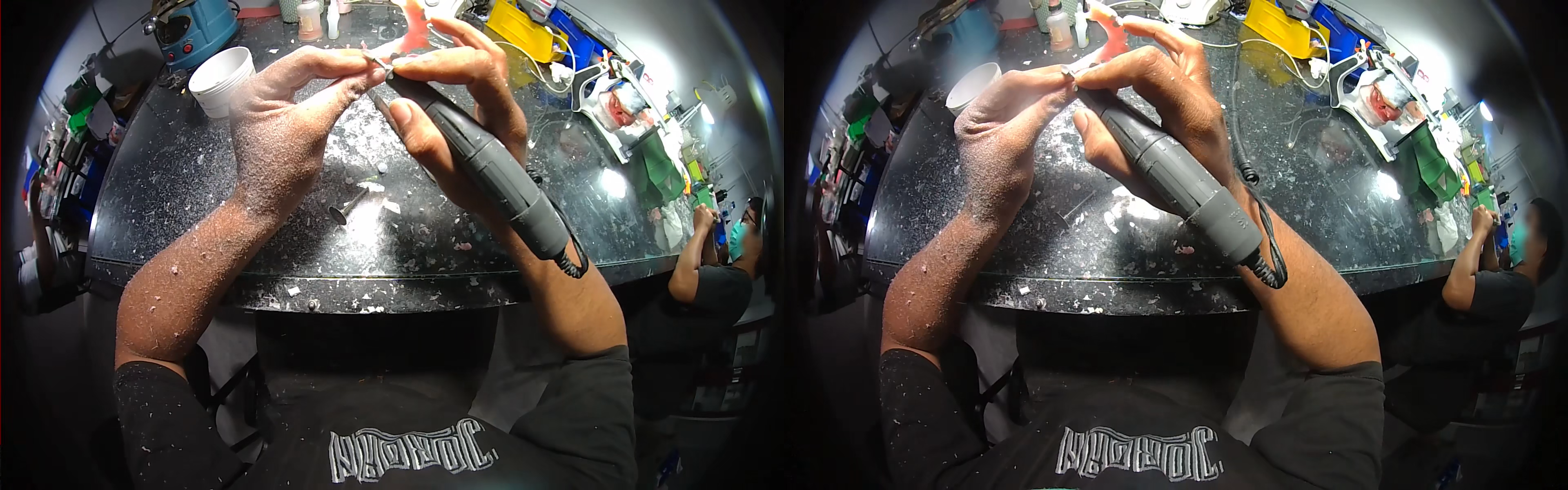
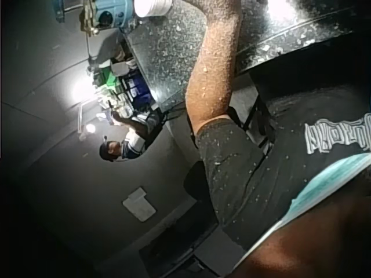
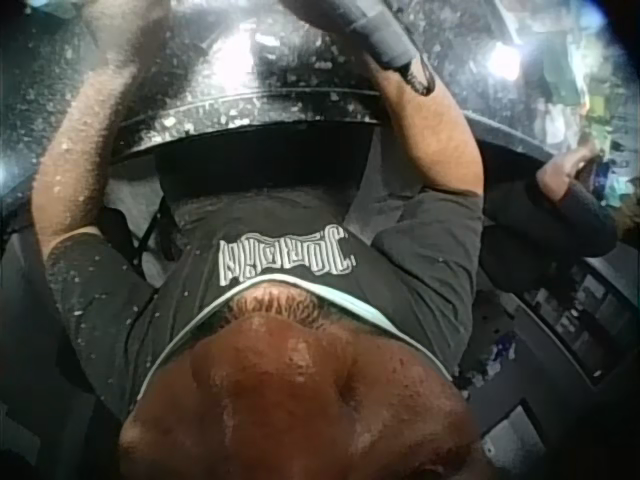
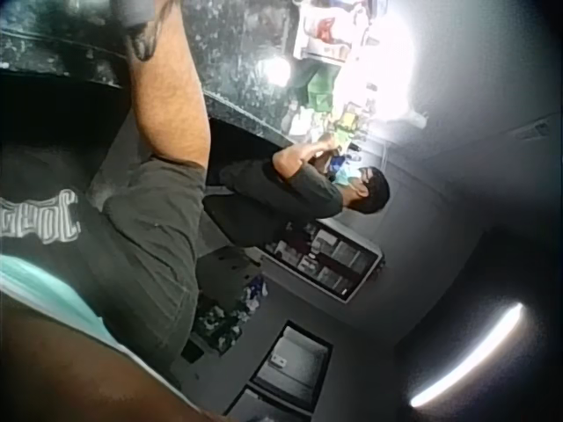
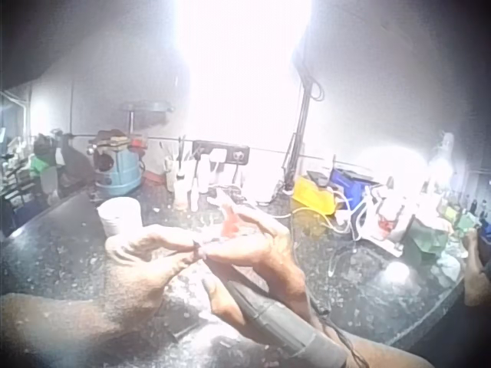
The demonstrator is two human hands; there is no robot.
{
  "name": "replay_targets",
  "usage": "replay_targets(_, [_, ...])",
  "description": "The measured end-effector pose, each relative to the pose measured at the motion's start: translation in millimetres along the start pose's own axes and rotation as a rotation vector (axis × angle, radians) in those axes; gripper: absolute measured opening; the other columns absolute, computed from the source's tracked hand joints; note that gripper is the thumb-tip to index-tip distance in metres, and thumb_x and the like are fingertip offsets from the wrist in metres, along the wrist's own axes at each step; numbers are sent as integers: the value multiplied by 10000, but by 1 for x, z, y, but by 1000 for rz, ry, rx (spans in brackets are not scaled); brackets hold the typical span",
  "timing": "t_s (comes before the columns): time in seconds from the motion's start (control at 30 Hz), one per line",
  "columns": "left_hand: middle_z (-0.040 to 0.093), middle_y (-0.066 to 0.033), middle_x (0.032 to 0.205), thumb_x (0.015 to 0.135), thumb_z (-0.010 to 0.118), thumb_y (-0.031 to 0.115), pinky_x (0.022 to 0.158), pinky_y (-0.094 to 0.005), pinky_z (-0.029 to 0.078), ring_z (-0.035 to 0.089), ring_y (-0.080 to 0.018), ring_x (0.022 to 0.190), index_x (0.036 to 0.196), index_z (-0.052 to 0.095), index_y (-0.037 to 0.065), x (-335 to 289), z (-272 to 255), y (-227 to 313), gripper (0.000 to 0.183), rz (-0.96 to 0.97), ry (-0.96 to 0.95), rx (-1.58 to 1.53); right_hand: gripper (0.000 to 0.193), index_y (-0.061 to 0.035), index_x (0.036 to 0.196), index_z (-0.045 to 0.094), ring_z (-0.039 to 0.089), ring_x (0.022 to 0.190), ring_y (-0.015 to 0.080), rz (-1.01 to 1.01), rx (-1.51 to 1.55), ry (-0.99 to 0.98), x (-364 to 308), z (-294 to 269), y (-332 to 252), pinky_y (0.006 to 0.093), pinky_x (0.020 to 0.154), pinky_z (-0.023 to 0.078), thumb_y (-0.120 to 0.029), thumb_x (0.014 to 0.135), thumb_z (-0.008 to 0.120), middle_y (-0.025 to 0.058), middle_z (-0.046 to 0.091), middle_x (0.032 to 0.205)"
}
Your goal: The person uses a rotary handpiece to grind and shape a pink dental prosthesis held in the left hand. The person rotates the prosthesis to access different surfaces while the tool removes material, producing pink dust on the work surface.
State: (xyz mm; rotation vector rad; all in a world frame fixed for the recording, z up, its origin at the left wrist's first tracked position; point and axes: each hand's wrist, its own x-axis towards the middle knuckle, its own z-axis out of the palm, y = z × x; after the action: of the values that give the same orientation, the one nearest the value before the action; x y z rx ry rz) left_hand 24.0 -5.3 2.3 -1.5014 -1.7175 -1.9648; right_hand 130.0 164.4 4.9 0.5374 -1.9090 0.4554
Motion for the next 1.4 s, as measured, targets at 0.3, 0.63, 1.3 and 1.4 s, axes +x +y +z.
replay_targets(0.3, [730, -80, 1067, 912, 734, 33, 961, -285, 562, 698, -147, 1041, 1056, 773, 30, 0, -1, 0, 149, 32, -19, 113, 318, -70, 1124, 681, 529, 1322, 322, -16, 4, 10, 0, 1, 3, 459, 1118, 402, -80, 816, 761, 102, 695, 1112])
replay_targets(0.63, [737, -74, 1064, 906, 739, 10, 944, -269, 566, 702, -141, 1021, 1044, 761, 23, 0, -1, -2, 140, 28, 0, 30, 298, -66, 1116, 687, 531, 1312, 310, 10, -10, 21, 0, 1, 1, 451, 1110, 406, -113, 829, 754, 108, 659, 1150])
replay_targets(1.3, [747, -72, 1047, 902, 735, -3, 930, -258, 562, 702, -134, 1017, 1050, 759, 24, 2, 1, -7, 152, 37, 13, -29, 350, -71, 1084, 676, 598, 1155, 261, 144, 108, 139, -2, 4, 8, 377, 983, 484, -53, 751, 782, 103, 689, 1083])
replay_targets(1.4, [747, -70, 1045, 904, 738, 8, 922, -254, 561, 703, -133, 1008, 1053, 761, 25, 2, -1, -6, 151, 18, 2, 16, 332, -69, 1067, 682, 597, 1151, 259, 52, 6, 57, 1, -2, 7, 383, 987, 485, -58, 751, 783, 110, 686, 1092])
